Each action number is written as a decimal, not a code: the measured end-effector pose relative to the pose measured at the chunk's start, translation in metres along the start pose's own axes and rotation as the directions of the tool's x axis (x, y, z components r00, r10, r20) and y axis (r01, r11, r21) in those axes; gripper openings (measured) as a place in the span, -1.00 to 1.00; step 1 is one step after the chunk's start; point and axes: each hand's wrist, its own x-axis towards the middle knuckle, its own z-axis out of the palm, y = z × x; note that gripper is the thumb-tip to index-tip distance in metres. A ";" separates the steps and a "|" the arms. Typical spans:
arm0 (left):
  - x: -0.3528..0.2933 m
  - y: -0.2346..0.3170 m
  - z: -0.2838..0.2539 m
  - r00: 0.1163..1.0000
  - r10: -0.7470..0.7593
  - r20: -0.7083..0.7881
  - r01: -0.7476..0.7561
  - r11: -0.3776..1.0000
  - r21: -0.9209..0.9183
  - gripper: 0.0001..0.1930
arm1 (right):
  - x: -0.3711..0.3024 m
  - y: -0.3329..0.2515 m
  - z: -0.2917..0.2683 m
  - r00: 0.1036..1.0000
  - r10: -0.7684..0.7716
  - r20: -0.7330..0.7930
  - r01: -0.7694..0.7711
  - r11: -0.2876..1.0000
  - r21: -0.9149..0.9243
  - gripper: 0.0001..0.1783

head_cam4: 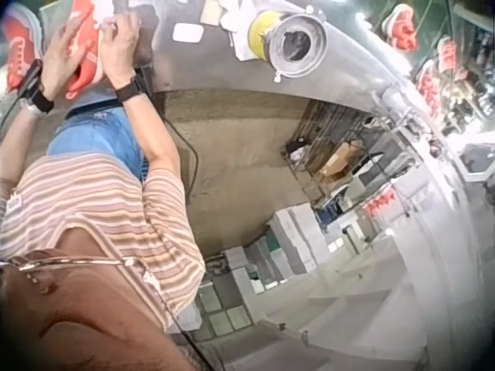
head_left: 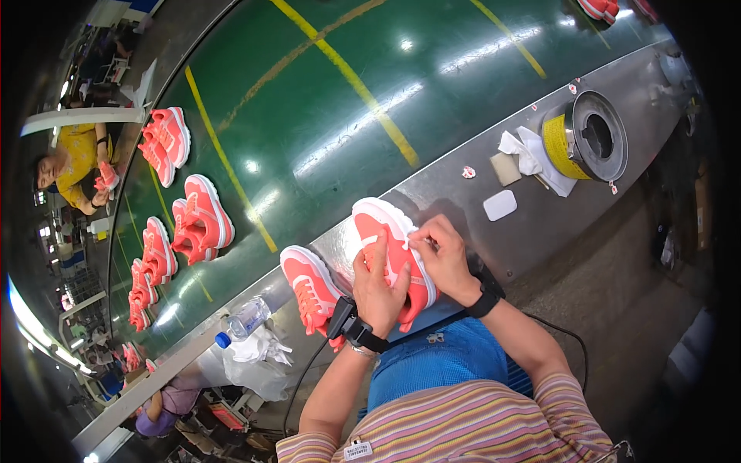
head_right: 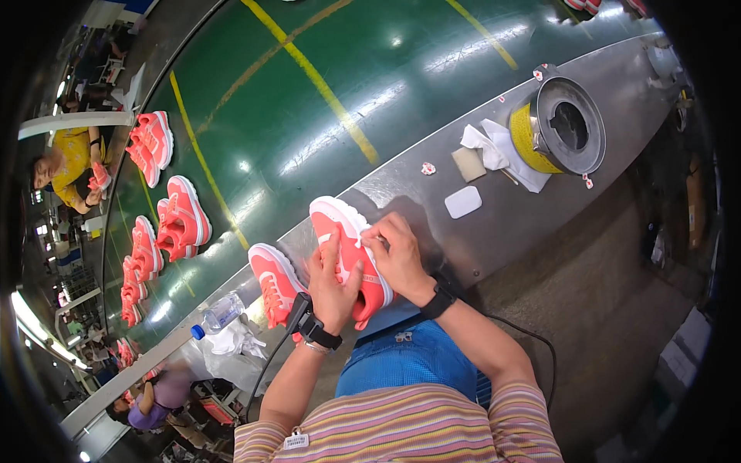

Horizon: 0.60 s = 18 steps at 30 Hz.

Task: Cleaning the outsoles and inspecting pink sneakers on a factory assembly line.

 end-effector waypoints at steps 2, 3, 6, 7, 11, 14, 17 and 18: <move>0.000 -0.002 0.003 0.998 0.053 -0.030 -0.053 0.999 0.006 -0.29 | 0.022 -0.007 0.003 0.995 -0.091 -0.035 0.088 0.991 -0.099 -0.93; 0.002 0.001 0.001 0.999 0.028 -0.027 -0.028 1.000 0.007 -0.29 | 0.035 -0.006 0.008 0.996 -0.085 -0.016 0.084 0.995 -0.056 -0.92; 0.001 -0.007 0.002 0.999 0.037 -0.031 -0.036 0.999 0.005 -0.27 | 0.019 -0.006 0.001 0.984 -0.177 0.020 0.178 0.967 -0.182 -0.93; 0.001 -0.011 0.003 0.997 0.070 -0.042 -0.070 0.998 0.006 -0.25 | 0.008 -0.008 -0.004 0.990 -0.136 0.047 0.143 0.965 -0.219 -0.94; 0.001 -0.006 0.003 0.997 0.054 -0.064 -0.054 0.999 0.000 -0.30 | 0.016 -0.015 -0.001 0.999 0.047 0.005 -0.046 0.993 -0.113 -0.92; 0.001 -0.003 0.000 0.998 0.037 -0.045 -0.037 0.999 -0.002 -0.30 | 0.027 -0.018 -0.007 0.995 0.071 0.074 -0.062 0.990 -0.126 -0.87; 0.002 -0.007 0.001 0.993 0.094 -0.077 -0.094 0.996 0.008 -0.30 | 0.021 -0.015 -0.008 0.976 0.185 0.116 -0.175 0.981 -0.088 -0.86; 0.000 -0.008 0.004 0.993 0.090 -0.078 -0.090 0.996 0.007 -0.30 | 0.020 -0.017 -0.009 0.969 0.212 0.129 -0.197 0.973 -0.117 -0.88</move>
